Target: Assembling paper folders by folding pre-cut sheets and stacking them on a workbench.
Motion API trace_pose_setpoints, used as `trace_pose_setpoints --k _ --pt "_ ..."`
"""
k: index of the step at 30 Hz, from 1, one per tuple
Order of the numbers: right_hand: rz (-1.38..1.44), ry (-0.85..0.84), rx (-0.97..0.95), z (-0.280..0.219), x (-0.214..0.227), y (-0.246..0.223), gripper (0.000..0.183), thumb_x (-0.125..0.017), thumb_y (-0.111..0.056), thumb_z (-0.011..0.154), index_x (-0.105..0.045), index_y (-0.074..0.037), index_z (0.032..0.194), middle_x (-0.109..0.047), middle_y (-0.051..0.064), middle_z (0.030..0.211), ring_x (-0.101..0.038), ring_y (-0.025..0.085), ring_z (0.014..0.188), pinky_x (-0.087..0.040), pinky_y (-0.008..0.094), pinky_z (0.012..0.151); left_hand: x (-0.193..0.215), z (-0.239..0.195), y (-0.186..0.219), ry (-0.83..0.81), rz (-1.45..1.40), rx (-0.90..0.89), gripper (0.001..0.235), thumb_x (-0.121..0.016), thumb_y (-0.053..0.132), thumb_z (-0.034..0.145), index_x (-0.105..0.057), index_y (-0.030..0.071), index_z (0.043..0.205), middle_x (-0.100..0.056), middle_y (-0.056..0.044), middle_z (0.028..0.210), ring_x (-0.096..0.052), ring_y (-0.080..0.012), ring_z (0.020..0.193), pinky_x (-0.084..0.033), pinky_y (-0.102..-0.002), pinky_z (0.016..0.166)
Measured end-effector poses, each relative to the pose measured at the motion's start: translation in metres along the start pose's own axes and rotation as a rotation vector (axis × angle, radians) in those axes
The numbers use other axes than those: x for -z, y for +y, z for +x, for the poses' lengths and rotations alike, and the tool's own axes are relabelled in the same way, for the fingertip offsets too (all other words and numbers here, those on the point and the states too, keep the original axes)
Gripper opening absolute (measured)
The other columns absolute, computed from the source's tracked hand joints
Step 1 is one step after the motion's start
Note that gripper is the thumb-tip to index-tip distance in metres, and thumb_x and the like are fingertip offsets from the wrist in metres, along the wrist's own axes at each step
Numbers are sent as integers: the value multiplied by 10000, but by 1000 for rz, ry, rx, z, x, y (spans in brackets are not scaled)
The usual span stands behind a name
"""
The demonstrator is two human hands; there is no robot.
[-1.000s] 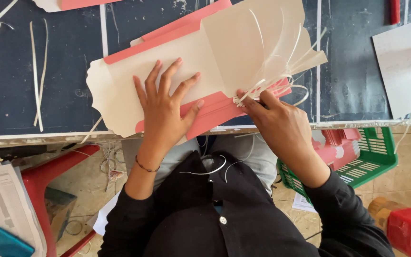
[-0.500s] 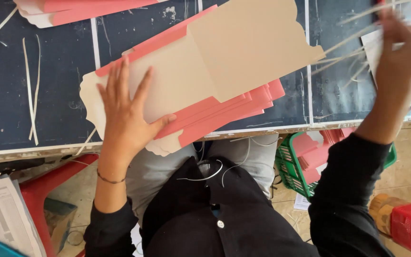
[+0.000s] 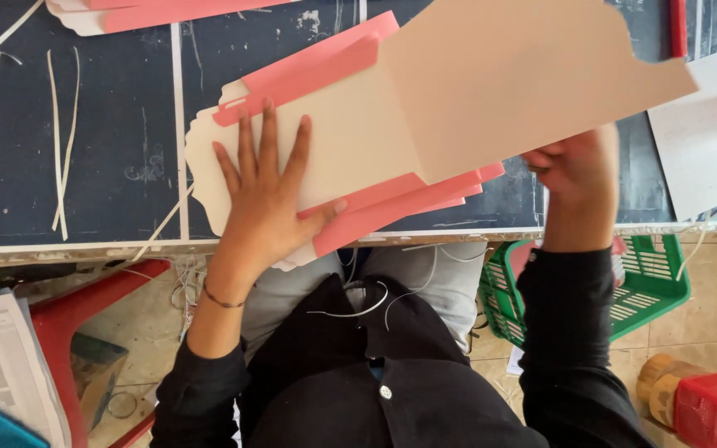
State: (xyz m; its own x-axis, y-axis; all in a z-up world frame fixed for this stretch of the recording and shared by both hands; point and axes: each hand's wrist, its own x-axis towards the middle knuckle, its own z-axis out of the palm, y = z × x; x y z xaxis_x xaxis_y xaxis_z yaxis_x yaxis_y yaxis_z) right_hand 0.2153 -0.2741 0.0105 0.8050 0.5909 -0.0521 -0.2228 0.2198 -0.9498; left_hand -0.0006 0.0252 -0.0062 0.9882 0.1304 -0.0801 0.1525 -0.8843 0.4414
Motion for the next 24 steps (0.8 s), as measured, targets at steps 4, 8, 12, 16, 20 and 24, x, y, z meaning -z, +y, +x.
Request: trace_pose_setpoints --k 4,8,12,16,20,24 --pt "-545 5 120 6 -88 -11 306 -590 -251 1191 -696 -190 1471 -747 -69 1302 -273 30 596 -280 191 496 6 4 15 -23 -14 26 1100 -535 826 1004 -73 218 1796 136 -187 1814 135 -482 1658 34 -816 1246" --pt "-1262 23 304 1 -123 -18 293 -587 -226 1179 -729 -185 1431 -770 -10 1400 -559 120 818 -419 281 578 -5 6 0 118 -280 27 1094 -657 722 908 -197 189 1744 -67 -166 1797 20 -414 1680 55 -771 1275" --pt "-1659 81 382 -6 -139 2 323 -579 -339 1191 -681 -365 1496 -800 -40 1341 -697 284 680 -441 423 427 1 5 -30 270 -949 224 652 -408 553 1114 -519 79 1547 -529 -86 1614 -548 -251 1488 -424 -405 1174" --pt "-1870 122 520 -5 -130 25 312 -594 -366 1215 -662 -367 1519 -775 -97 1380 -606 278 525 -405 401 366 45 -9 -11 271 -979 512 886 -254 774 933 -795 94 1102 -797 -28 1319 -561 -191 1516 -367 -373 1196" --pt "-1964 147 488 -6 -131 32 325 -608 -377 1204 -663 -384 1524 -716 -55 1468 -633 298 529 -408 422 337 10 -10 -34 393 -618 160 353 -812 352 1018 -765 74 806 -659 -64 1422 -650 -229 1363 -514 -378 1063" --pt "-2066 185 541 -5 -126 44 314 -640 -424 1199 -662 -398 1511 -734 -16 1391 -567 260 473 -391 391 337 3 -9 -33 449 -529 103 283 -869 200 992 -717 73 789 -665 -51 1317 -701 -251 1256 -552 -390 913"
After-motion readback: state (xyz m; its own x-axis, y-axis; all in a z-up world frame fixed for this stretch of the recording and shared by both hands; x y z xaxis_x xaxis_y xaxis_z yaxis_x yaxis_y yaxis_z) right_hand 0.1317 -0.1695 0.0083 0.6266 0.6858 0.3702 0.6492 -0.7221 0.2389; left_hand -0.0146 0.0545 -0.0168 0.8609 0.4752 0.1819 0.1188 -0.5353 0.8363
